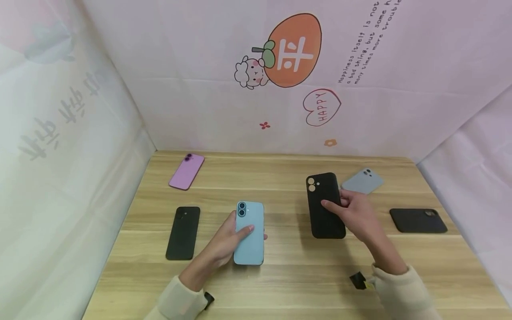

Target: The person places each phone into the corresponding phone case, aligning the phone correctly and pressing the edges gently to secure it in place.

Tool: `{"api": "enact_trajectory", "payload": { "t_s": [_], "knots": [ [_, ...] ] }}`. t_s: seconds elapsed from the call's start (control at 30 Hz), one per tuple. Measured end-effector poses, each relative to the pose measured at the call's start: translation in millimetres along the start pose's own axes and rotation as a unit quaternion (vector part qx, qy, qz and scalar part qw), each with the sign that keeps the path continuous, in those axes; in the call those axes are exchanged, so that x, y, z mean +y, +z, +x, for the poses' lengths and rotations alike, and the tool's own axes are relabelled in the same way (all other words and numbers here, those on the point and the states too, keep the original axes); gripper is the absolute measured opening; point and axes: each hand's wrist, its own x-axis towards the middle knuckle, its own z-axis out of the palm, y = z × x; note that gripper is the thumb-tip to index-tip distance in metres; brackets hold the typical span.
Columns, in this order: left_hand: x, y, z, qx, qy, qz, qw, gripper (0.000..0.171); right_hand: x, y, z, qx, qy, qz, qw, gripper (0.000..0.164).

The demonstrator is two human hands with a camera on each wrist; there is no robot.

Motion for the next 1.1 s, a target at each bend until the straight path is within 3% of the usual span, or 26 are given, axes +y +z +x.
{"api": "enact_trajectory", "payload": {
  "t_s": [0.1, 0.4, 0.9, 1.1],
  "knots": [
    [-1.2, 1.8, 1.2, 0.007, 0.002, -0.006, 1.0000, 0.057, -5, 8, 0, -0.005, -0.003, 0.005, 1.000, 0.045],
    [-2.6, 5.7, 5.3, 0.018, -0.003, -0.003, 0.9998, 0.057, -16, 37, 3, -0.044, -0.022, 0.102, 0.994, 0.037],
    [1.8, 10.8, 6.6, 0.042, -0.017, 0.004, 0.9990, 0.061, -33, 71, 3, -0.058, -0.025, 0.132, 0.989, 0.033],
    [2.9, 15.2, 6.7, 0.053, -0.023, -0.021, 0.9981, 0.059, -39, 82, 3, -0.072, -0.027, 0.149, 0.986, 0.031]
  ]
}}
